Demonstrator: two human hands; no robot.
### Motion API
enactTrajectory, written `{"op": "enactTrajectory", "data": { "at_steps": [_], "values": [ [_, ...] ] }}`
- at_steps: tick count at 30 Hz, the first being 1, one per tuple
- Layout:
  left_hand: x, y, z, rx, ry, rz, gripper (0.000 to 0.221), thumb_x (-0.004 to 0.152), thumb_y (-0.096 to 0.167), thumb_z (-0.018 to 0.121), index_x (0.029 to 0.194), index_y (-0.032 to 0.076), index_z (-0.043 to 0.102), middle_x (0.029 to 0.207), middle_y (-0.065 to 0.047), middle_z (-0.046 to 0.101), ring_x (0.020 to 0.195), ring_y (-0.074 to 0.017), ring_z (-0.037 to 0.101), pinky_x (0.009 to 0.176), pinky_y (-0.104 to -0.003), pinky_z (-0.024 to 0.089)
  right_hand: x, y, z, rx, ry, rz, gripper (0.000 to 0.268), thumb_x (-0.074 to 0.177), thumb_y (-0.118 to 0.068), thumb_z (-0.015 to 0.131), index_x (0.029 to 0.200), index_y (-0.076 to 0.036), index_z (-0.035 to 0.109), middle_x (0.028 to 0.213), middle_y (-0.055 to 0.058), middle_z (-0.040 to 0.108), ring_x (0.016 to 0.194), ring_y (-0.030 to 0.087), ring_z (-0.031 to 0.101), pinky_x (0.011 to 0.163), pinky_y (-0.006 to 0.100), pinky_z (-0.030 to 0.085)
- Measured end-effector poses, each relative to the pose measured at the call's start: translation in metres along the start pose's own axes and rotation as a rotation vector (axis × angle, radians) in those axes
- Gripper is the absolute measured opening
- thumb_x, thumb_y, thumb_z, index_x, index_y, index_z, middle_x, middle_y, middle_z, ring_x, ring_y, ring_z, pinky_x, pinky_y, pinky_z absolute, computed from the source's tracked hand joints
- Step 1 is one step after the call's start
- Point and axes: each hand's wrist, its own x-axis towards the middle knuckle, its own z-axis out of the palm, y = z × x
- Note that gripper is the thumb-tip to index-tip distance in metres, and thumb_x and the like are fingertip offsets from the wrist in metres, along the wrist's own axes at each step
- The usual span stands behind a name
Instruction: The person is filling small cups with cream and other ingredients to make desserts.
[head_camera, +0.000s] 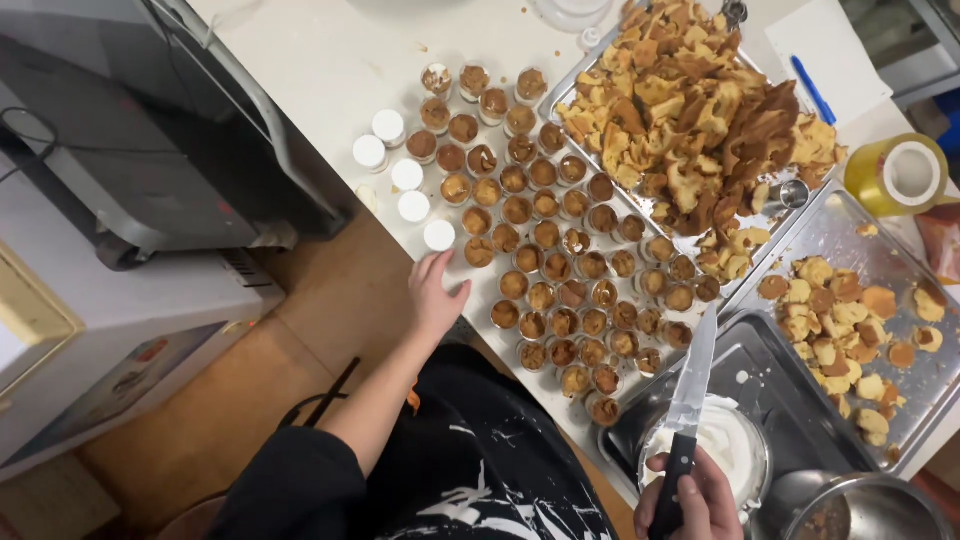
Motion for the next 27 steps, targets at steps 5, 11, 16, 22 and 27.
{"op": "enactTrajectory", "data": {
  "at_steps": [5,11,16,22,27],
  "values": [
    [0.025,0.037,-0.008,0.101,-0.166,-0.077,0.074,0.067,0.035,0.088,0.132,0.010,0.062,0.126,-0.009,0.062,0.119,-0.0332,0.054,0.099,-0.051,0.038,-0.013,-0.006,0.014,0.044,0.091,-0.011,0.045,0.098,0.001,0.036,0.141,0.010,0.046,0.105,0.031,0.061,0.043,0.025,0.055,0.031,0.035,0.044],
    [0.016,0.016,0.019,0.166,-0.082,-0.107,0.069,0.069,0.047,0.091,0.126,0.016,0.068,0.121,-0.010,0.062,0.119,-0.0328,0.054,0.098,-0.054,0.035,-0.033,0.001,0.005,0.143,0.243,-0.013,0.042,0.102,-0.003,0.039,0.142,0.007,0.048,0.105,0.029,0.062,0.048,0.022,0.055,0.035,0.034,0.044],
    [0.002,0.002,0.034,0.066,-0.049,0.001,0.061,0.082,0.045,0.090,0.126,0.008,0.068,0.129,-0.016,0.062,0.127,-0.0354,0.052,0.109,-0.055,0.034,-0.058,-0.016,-0.040,0.195,0.360,0.076,0.038,0.103,-0.008,0.047,0.139,0.004,0.053,0.104,0.020,0.064,0.050,0.019,0.055,0.040,0.030,0.042],
    [-0.040,0.022,-0.011,0.000,0.105,-0.001,0.059,0.085,0.027,0.095,0.125,-0.002,0.063,0.126,-0.016,0.061,0.122,-0.0344,0.056,0.106,-0.046,0.047,-0.076,-0.033,-0.164,-0.295,0.228,0.197,0.043,0.096,-0.009,0.058,0.138,0.002,0.057,0.102,0.012,0.072,0.061,0.012,0.055,0.053,0.026,0.046],
    [-0.104,0.089,-0.044,-0.029,0.131,0.035,0.054,0.081,0.017,0.093,0.121,-0.002,0.063,0.123,-0.015,0.059,0.117,-0.0329,0.058,0.104,-0.042,0.049,-0.062,-0.013,-0.218,-0.922,-0.079,0.195,0.040,0.090,-0.018,0.070,0.129,-0.010,0.068,0.082,0.006,0.079,0.064,0.007,0.062,0.058,0.026,0.052]
  ]
}}
